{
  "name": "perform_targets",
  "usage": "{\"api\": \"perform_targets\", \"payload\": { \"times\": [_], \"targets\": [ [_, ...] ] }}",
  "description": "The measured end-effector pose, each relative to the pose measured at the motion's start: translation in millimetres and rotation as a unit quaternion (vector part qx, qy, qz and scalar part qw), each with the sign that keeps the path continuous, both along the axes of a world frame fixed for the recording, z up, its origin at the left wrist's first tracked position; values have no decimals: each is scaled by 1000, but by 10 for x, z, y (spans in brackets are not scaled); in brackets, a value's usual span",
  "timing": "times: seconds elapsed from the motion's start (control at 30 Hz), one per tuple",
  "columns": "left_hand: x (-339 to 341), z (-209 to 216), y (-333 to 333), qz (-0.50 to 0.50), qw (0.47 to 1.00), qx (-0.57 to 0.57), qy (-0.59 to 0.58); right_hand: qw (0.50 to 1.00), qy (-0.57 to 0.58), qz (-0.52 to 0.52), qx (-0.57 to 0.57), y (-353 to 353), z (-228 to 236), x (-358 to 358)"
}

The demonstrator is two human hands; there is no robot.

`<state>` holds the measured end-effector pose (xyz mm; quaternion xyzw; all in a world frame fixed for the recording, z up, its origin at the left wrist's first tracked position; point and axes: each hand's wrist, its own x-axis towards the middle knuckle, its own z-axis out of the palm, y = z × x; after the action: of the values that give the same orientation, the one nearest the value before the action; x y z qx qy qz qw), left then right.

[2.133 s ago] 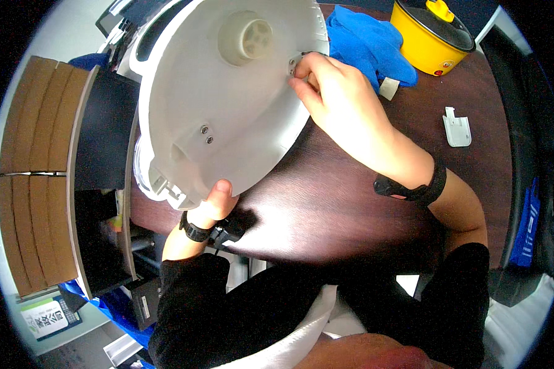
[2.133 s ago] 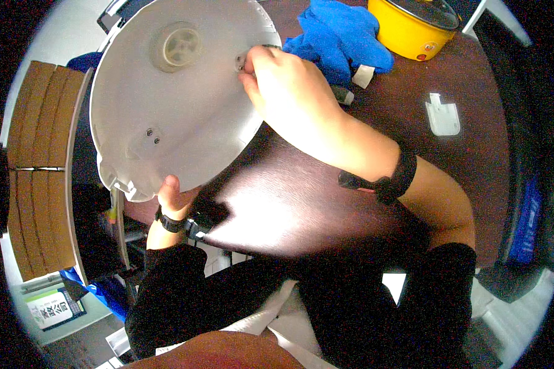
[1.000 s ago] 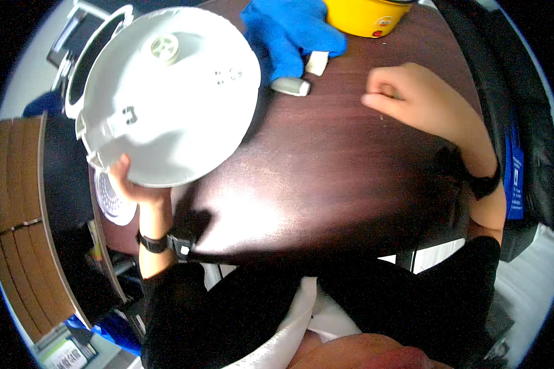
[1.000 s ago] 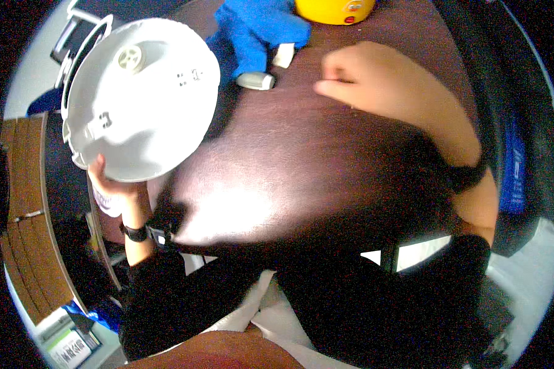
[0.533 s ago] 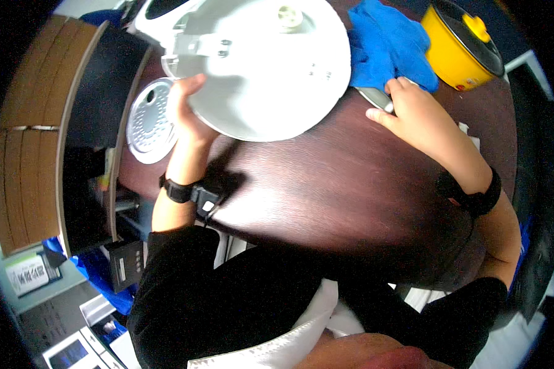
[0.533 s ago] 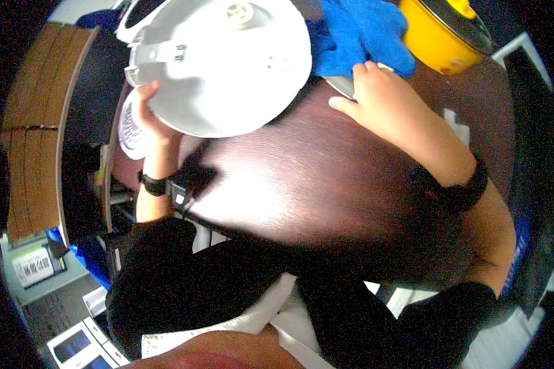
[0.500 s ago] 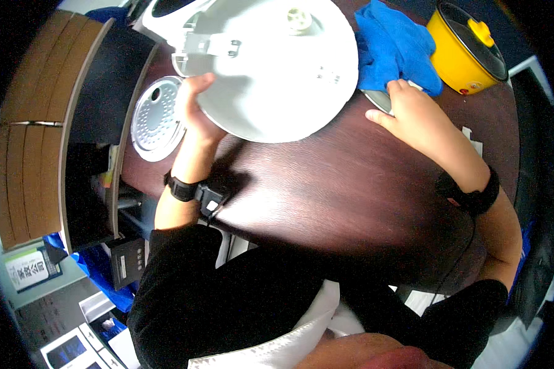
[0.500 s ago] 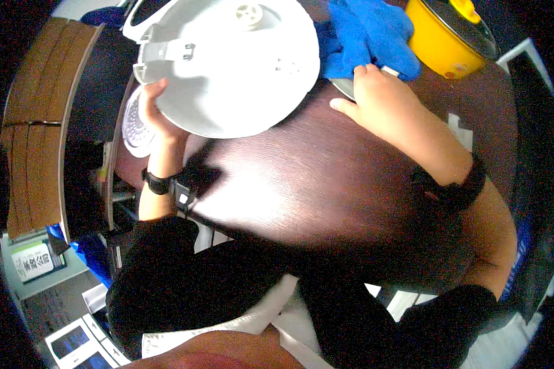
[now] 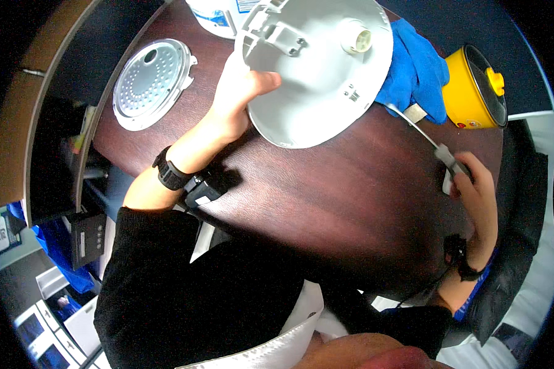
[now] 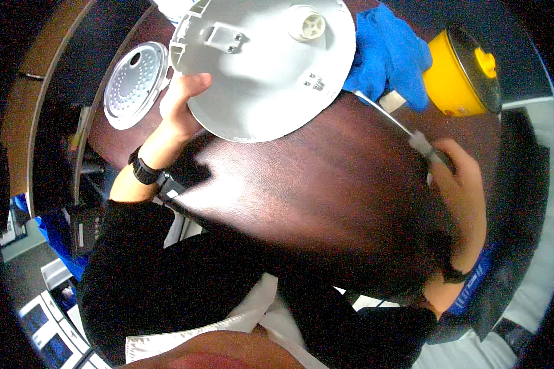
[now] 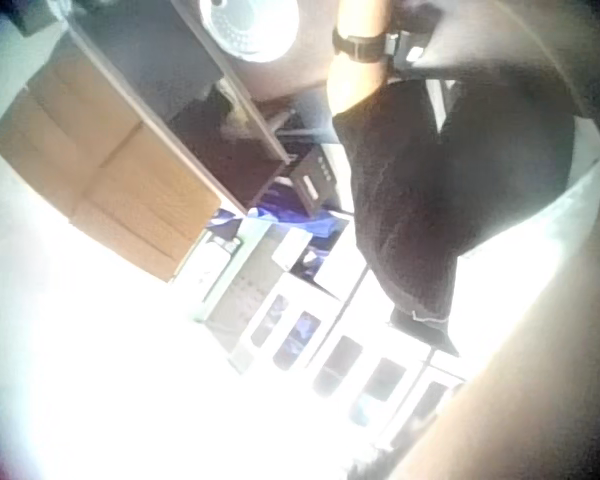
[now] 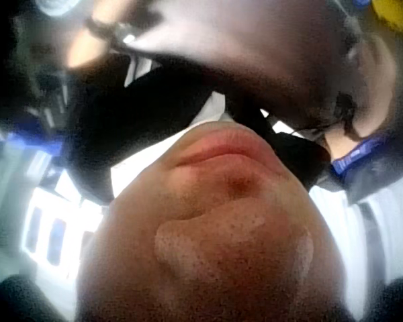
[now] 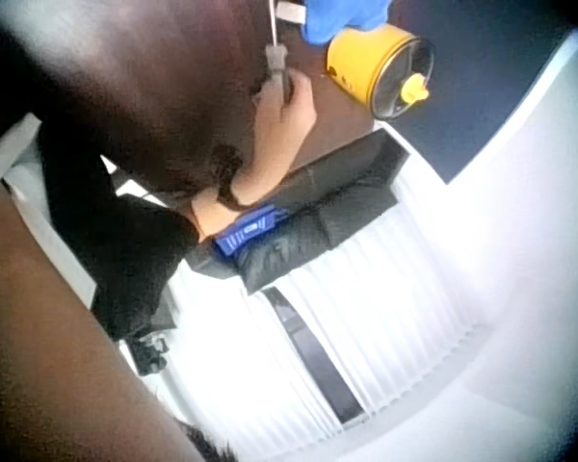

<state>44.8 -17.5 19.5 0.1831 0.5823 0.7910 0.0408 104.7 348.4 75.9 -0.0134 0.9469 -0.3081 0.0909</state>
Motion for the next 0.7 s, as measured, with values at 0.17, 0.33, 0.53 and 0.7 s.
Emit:
{"api": "perform_targets", "payload": {
  "times": [0.17,0.33,0.53,0.7],
  "targets": [
    [4,19,88,-12,1000,15,19,998,39,-54,-20,-253,261,159],
    [63,69,54,-10,1000,18,16,971,220,90,15,-754,247,10],
    [97,119,74,-2,1000,0,23,972,224,63,14,-934,256,5],
    [126,132,82,-5,1000,-7,16,967,249,56,8,-937,156,0]
  ]
}}
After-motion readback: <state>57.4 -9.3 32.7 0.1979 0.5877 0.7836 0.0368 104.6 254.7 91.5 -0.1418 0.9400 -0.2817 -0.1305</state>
